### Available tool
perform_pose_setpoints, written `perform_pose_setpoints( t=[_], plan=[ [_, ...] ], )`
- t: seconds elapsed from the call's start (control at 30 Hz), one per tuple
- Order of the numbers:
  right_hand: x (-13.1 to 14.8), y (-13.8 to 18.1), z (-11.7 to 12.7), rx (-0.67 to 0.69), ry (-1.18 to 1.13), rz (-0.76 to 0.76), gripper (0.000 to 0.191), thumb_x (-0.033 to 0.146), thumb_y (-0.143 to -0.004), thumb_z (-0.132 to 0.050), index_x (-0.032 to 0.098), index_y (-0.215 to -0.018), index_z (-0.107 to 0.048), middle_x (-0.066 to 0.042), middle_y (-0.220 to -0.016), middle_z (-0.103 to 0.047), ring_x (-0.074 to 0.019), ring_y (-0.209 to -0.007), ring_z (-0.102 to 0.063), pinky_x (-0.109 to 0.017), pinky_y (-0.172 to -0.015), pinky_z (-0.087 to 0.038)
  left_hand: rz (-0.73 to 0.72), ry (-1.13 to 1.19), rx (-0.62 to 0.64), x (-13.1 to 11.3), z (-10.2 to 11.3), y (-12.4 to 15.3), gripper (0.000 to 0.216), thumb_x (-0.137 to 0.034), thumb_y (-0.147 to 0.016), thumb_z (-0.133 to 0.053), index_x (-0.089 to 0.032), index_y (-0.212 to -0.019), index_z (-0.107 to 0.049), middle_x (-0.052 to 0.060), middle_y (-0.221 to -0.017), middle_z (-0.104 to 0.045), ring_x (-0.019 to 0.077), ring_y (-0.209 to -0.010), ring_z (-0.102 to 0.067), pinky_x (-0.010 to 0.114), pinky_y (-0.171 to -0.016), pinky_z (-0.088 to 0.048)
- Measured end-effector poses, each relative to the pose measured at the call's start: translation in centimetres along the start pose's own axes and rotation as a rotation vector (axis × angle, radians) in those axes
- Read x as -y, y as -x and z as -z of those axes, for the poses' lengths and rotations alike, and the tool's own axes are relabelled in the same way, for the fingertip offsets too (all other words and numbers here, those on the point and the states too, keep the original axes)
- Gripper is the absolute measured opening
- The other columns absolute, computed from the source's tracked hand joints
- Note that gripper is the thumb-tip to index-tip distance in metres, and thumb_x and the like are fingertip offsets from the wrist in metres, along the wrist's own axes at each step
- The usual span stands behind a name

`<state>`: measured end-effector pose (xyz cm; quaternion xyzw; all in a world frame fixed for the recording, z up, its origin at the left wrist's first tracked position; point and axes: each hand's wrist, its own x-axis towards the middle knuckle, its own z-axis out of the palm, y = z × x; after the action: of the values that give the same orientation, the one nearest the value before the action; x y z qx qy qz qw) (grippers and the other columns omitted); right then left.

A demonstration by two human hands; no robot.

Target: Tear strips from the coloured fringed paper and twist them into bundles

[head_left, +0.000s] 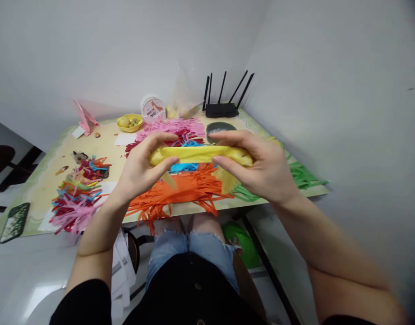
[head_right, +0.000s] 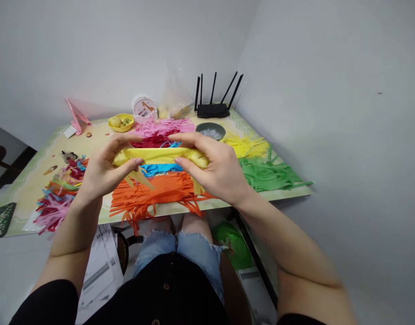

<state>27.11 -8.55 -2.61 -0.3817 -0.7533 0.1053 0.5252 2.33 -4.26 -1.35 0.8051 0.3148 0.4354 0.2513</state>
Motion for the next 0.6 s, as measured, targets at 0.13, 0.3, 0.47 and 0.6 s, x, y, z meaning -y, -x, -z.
perform_pose_setpoints(
  t=[0.13,0.3,0.47,0.6],
  plan=[
    [0.1,0.2,-0.1,-0.039,0.023,-0.089,0.012,0.020,-0.085,-0.072,0.023,-0.097,-0.074,-0.001,-0.091,-0.075,-0.0172,-0.080,-0.070,-0.030,-0.074,-0.056,0.019,-0.063,0.002,-0.2,-0.1,0.1,0.018,-0.034,-0.089,-0.071,-0.016,-0.089,-0.067,0.002,-0.078,-0.071,0.0121,-0.068,-0.065,0.023,-0.065,-0.052],
    [0.3,0.3,-0.2,-0.038,-0.186,-0.232,0.004,0.019,-0.084,-0.073,0.021,-0.087,-0.071,0.003,-0.071,-0.068,-0.0107,-0.058,-0.063,-0.023,-0.057,-0.054,0.139,0.307,0.081,-0.5,-0.2,0.4,0.023,-0.036,-0.089,-0.072,-0.014,-0.093,-0.069,0.004,-0.076,-0.074,0.0141,-0.063,-0.070,0.024,-0.064,-0.058],
    [0.1,0.5,-0.8,-0.057,-0.429,-0.256,0.009,0.021,-0.087,-0.071,0.023,-0.093,-0.078,0.001,-0.077,-0.073,-0.0108,-0.061,-0.068,-0.023,-0.061,-0.060,0.196,0.561,0.094,0.2,-0.2,0.5,0.022,-0.031,-0.088,-0.072,-0.017,-0.104,-0.078,0.004,-0.072,-0.074,0.0148,-0.062,-0.072,0.026,-0.066,-0.061],
    [0.0,0.5,-1.1,-0.053,-0.488,-0.246,0.011,0.022,-0.087,-0.070,0.023,-0.089,-0.081,-0.001,-0.076,-0.074,-0.0115,-0.062,-0.068,-0.025,-0.062,-0.061,0.156,0.679,0.106,0.8,-0.2,0.5,0.013,-0.025,-0.088,-0.072,-0.022,-0.096,-0.082,0.003,-0.077,-0.076,0.0133,-0.063,-0.072,0.026,-0.069,-0.062]
  ],
)
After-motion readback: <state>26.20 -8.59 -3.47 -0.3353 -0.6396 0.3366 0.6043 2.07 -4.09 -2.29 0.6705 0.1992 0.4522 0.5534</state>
